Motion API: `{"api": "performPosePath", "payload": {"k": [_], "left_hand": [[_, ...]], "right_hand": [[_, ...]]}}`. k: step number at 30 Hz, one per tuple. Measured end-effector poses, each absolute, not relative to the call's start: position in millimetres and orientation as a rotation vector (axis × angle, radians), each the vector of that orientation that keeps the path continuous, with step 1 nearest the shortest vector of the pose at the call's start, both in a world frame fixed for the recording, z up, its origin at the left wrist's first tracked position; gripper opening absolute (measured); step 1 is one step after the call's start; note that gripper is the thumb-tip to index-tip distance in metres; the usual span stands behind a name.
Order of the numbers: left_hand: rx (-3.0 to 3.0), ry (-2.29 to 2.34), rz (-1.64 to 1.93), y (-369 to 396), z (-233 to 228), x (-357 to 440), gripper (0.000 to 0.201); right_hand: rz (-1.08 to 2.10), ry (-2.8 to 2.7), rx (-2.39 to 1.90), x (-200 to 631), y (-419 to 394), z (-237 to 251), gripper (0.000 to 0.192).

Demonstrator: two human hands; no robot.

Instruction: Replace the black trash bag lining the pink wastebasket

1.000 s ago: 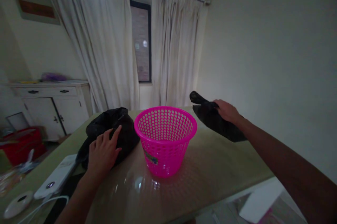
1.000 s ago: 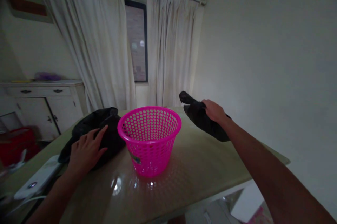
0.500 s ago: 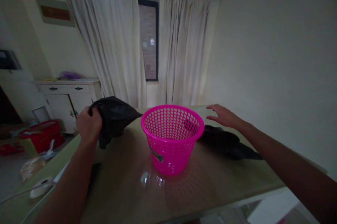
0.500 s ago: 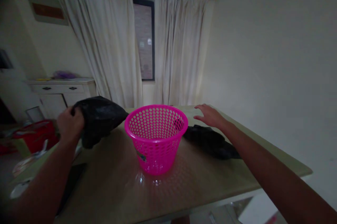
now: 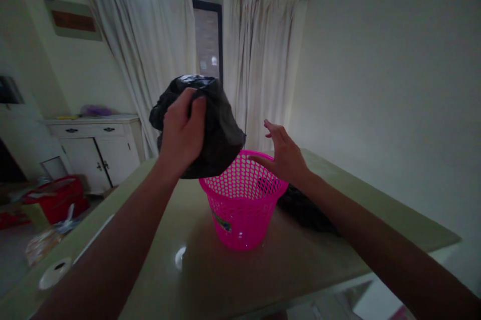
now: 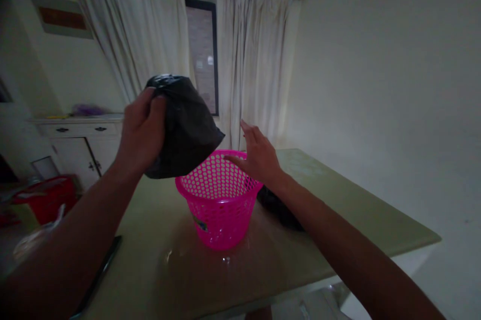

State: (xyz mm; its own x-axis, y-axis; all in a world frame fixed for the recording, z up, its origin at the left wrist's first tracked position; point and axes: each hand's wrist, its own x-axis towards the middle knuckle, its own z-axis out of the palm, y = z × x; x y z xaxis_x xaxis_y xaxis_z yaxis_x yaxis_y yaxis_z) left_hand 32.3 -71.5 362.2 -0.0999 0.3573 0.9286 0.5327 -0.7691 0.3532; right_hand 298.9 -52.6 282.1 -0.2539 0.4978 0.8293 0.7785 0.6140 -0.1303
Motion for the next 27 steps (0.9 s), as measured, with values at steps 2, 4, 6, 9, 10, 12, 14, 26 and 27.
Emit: {"api": "performPosePath", "payload": {"k": [2,4,6,9,10,12,14,26,27], "left_hand": [[-2.192,-0.944,-1.843,-87.2,362.2,50.4,0.029],[-2.366,-0.849,-1.656,-104.8,358.4,55.1,0.039],[-2.468,-0.697,-1.508,-119.2,349.7,47.4,0.066],[-2.369,-0.593,-1.618,-123.8,322.3,23.5,0.067],[-2.304,-0.592,-1.763,-120.3,308.8,15.3,0.057],[-2.279,-0.608,-1.992,-108.7,277.4,2.1,0.037],[-2.408,-0.776,-1.844,-97.0,245.4,-4.9,0.035],[-2.165,-0.441,-1.533,-118.2,130.5,6.3,0.043],[-2.203,-0.482,-1.541,-121.4,121.8,7.7,0.042]], "right_hand": [[-0.398,-1.830,-1.018,291.5,-46.6,277.2,0.068],[-0.388,-1.732,-0.985,294.9,-42.2,270.9,0.048],[-0.346,-1.634,-0.947,306.2,-41.9,262.4,0.036],[-0.282,-1.500,-0.972,329.5,-47.5,242.3,0.029],[-0.277,-1.479,-1.001,337.1,-49.5,233.1,0.029],[-0.297,-1.490,-1.071,350.5,-51.6,211.4,0.032],[-0.344,-1.522,-1.135,360.3,-50.0,187.2,0.035],[-0.295,-1.679,-1.112,351.2,-33.4,98.2,0.025],[-0.290,-1.685,-1.073,349.4,-34.2,93.9,0.026]]}}
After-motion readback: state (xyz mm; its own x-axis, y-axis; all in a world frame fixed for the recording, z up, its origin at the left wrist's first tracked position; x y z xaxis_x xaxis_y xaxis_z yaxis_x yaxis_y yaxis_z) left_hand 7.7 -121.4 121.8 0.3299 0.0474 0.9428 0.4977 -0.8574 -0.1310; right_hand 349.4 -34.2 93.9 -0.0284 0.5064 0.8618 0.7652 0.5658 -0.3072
